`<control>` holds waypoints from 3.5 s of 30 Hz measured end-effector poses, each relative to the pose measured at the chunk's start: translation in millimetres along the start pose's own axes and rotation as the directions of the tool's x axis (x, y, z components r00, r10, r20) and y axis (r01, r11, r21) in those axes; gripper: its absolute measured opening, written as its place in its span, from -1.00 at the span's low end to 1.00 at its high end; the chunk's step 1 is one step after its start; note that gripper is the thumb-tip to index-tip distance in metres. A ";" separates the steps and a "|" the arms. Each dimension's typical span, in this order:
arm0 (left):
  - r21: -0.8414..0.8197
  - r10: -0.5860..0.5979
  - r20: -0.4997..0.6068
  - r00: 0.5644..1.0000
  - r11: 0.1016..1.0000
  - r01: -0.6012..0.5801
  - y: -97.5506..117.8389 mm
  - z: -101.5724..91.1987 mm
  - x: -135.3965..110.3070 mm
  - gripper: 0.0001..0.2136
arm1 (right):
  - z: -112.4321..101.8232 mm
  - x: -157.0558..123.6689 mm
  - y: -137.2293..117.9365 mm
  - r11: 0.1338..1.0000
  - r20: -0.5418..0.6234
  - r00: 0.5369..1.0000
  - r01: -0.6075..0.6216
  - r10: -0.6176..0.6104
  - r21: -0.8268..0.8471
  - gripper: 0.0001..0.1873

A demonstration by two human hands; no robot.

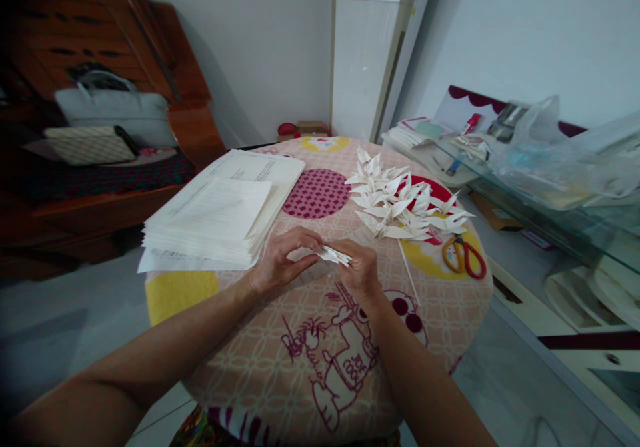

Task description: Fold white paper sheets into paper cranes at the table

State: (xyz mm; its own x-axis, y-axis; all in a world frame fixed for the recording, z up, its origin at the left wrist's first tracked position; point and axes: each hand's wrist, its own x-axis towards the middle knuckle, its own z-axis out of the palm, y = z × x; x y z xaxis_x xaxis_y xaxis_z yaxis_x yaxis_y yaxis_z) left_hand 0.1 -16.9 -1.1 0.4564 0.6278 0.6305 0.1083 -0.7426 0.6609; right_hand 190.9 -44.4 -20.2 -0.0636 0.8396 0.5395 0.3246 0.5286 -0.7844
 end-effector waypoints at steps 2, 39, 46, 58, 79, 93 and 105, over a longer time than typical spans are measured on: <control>0.014 0.017 0.012 1.000 1.000 -0.018 2.0 -1.7 0.7 -0.91 | 0.3 0.3 -0.3 0.999 0.016 0.999 -0.033 0.033 0.006 -0.84; -0.329 -0.523 -0.105 0.846 0.821 0.467 2.0 17.1 6.3 -0.59 | 6.8 -1.7 3.3 0.625 0.323 0.804 -0.593 0.500 0.508 -0.71; -0.441 -0.581 0.055 0.812 0.715 0.541 -12.0 18.6 4.8 -0.81 | 6.4 -0.2 2.9 0.618 0.324 0.762 -0.645 0.560 0.449 -0.67; -0.572 -0.638 0.072 0.767 0.603 0.556 -8.4 22.0 5.4 -0.73 | 12.8 2.8 3.3 0.728 0.008 0.834 -0.485 0.551 0.484 -0.65; -0.356 -0.589 0.030 0.807 0.748 0.560 -4.8 27.9 3.2 -0.81 | 7.8 -2.7 3.8 0.891 -0.068 0.912 -0.376 0.404 0.255 -0.79; -0.366 -0.637 0.056 0.769 0.703 0.610 -4.1 24.9 5.3 -0.77 | 11.4 0.0 -0.9 0.870 -0.044 0.903 -0.398 0.428 0.292 -0.77; -0.149 -0.581 -0.029 0.814 0.807 0.571 -0.9 29.1 3.0 -0.81 | 11.0 -1.8 -2.9 0.898 -0.036 0.915 -0.387 0.403 0.211 -0.78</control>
State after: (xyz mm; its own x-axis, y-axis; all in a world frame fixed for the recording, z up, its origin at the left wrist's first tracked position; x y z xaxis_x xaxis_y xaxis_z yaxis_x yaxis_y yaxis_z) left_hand 27.1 -21.1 -11.7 0.2827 0.9488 0.1410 0.2169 -0.2064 0.9541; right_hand 179.7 -46.1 -22.2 0.1061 0.9763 0.1886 0.1172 0.1761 -0.9774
